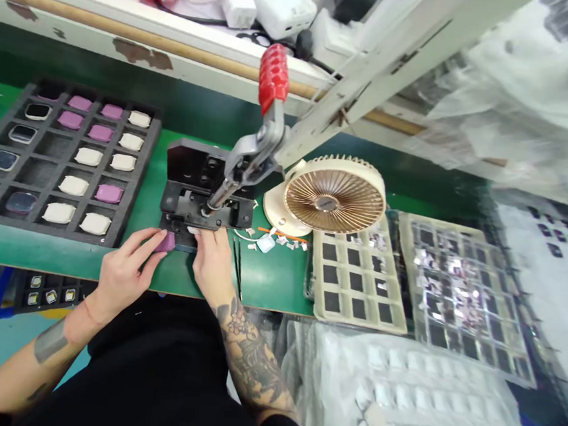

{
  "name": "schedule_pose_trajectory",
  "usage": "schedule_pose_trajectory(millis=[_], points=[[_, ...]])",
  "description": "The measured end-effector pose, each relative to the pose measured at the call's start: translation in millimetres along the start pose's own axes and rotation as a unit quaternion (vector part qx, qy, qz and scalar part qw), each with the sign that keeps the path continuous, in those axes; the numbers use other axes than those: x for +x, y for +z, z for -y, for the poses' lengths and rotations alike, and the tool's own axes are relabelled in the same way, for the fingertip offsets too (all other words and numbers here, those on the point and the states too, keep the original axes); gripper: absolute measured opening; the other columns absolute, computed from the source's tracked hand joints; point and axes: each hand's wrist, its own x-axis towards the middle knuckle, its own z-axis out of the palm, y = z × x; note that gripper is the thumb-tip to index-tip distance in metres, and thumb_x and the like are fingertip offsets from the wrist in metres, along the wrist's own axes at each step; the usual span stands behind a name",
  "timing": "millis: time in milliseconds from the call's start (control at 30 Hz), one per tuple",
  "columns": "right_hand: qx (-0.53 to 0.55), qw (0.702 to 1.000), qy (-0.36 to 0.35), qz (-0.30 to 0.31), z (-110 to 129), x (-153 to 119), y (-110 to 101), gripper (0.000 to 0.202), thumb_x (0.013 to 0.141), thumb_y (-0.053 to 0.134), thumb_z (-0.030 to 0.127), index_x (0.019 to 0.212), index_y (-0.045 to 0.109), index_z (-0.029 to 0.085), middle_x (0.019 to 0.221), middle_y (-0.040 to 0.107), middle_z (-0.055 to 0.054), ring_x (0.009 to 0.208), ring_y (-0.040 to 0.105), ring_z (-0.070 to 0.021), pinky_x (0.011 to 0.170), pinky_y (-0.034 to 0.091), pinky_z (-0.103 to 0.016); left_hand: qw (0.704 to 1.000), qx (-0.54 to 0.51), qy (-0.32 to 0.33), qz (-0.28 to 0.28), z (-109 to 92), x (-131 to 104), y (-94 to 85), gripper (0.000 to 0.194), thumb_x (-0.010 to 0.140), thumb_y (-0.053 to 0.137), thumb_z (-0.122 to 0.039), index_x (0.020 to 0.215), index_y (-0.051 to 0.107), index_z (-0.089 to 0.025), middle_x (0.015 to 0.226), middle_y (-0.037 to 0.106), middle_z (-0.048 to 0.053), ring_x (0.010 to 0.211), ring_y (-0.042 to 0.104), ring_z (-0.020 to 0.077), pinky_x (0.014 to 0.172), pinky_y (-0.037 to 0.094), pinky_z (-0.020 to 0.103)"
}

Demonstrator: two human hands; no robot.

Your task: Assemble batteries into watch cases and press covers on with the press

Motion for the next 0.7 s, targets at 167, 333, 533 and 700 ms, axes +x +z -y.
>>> schedule_pose_trajectory(millis=[167, 333, 533, 700], points=[[0.089, 0.994, 0.007, -0.058, 7.6, -44.6, -25.2, 0.057, 0.111, 0.044, 0.01, 0.165, 0.052, 0.029, 0.154, 0.063, -0.014, 0.147, 0.061, -0.0281, 0.125, 0.056, -0.053, 0.994, 0.075, 0.017, 0.073, -8.7, 31.0, 26.8, 0.033, 0.108, 0.065, -0.026, 0.136, 0.081, -0.031, 0.135, 0.079, 0.014, 0.083, 0.08, 0.0234, 0.071, 0.059, 0.033], [0.072, 0.995, 0.008, -0.071, -4.5, -60.8, -38.9, 0.058, 0.11, 0.047, 0.011, 0.166, 0.052, 0.03, 0.152, 0.066, -0.016, 0.143, 0.065, -0.0305, 0.119, 0.061, -0.058, 0.978, 0.105, -0.002, 0.182, -15.4, 64.5, 47.7, 0.033, 0.104, 0.057, -0.013, 0.118, 0.086, -0.025, 0.095, 0.077, 0.013, 0.07, 0.073, 0.0231, 0.066, 0.053, 0.032], [0.036, 0.996, -0.038, -0.078, -7.6, -61.1, -42.0, 0.059, 0.108, 0.053, 0.01, 0.164, 0.055, 0.031, 0.149, 0.07, -0.015, 0.138, 0.07, -0.0326, 0.112, 0.065, -0.059, 0.977, -0.063, -0.035, 0.199, -31.6, 55.1, 16.5, 0.039, 0.102, 0.074, -0.029, 0.141, 0.077, -0.029, 0.132, 0.076, 0.015, 0.09, 0.079, 0.0259, 0.081, 0.063, 0.036], [0.027, 0.988, -0.145, -0.033, 2.7, -44.1, -25.8, 0.066, 0.106, 0.056, 0.01, 0.167, 0.052, 0.034, 0.142, 0.075, -0.014, 0.128, 0.076, -0.0352, 0.101, 0.07, -0.061, 0.913, -0.362, -0.162, 0.094, -56.5, 26.0, 1.3, 0.036, 0.102, 0.075, -0.038, 0.135, 0.079, -0.022, 0.106, 0.083, 0.01, 0.083, 0.076, 0.022, 0.078, 0.064, 0.033]])
